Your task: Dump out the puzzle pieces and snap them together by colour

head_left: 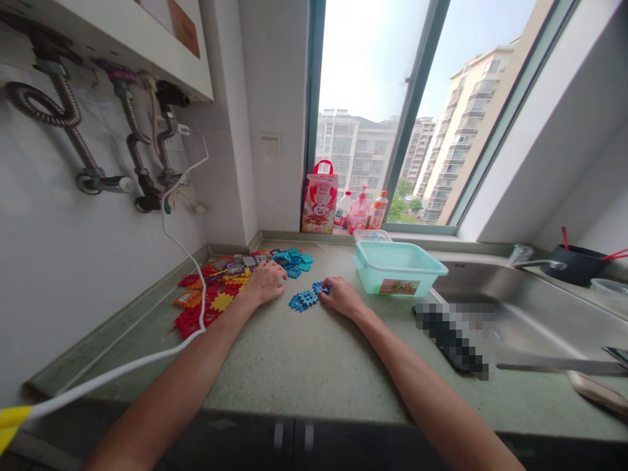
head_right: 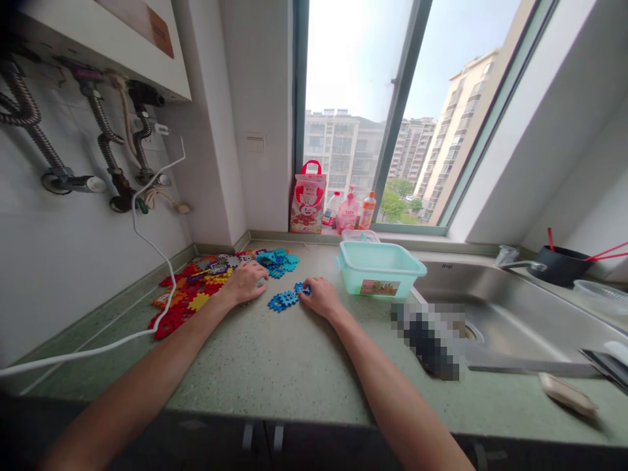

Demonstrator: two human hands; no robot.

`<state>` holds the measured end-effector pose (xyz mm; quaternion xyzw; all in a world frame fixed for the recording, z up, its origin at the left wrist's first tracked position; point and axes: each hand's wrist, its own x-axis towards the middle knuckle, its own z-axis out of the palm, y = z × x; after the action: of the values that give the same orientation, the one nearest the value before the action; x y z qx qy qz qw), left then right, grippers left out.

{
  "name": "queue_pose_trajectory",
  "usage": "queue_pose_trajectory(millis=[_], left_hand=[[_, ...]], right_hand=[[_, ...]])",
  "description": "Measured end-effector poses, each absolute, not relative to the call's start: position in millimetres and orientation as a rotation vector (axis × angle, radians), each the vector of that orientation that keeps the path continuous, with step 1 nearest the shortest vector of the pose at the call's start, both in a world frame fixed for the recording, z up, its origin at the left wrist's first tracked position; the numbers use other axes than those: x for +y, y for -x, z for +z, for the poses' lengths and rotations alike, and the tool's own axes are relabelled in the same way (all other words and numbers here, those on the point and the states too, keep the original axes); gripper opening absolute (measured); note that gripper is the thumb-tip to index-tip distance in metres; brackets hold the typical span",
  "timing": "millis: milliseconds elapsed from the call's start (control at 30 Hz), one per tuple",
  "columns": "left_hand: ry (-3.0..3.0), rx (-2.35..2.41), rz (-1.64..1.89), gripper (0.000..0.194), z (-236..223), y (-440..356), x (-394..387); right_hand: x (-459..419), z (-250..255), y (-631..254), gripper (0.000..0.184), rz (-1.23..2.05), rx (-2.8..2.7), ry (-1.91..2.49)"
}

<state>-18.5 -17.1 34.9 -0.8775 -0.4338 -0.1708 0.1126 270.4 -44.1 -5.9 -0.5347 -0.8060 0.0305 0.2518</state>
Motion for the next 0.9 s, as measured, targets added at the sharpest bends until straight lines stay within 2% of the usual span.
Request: queue_pose_trajectory(millis=[200, 400, 667, 900], left_hand=[[2.626, -1.234, -0.476, 0.027, 32, 19, -16], [2.549, -1.399, -0.578, 0.034, 26, 21, -11], [2.560, -1.416, -0.543, 0.041, 26, 14, -14], [2.431, -1.417, -0.608, 0.041, 26, 12, -11]], right_hand=[[-52, 1, -262, 0.035, 0.117, -1.996, 1.223], [-60, -3, -246, 0.031, 0.249, -2.359, 0.998], [-63, 3, -243, 0.027, 0.257, -2.328, 1.152], [-72, 10, -227, 0.029, 0.136, -2.128, 1.039]])
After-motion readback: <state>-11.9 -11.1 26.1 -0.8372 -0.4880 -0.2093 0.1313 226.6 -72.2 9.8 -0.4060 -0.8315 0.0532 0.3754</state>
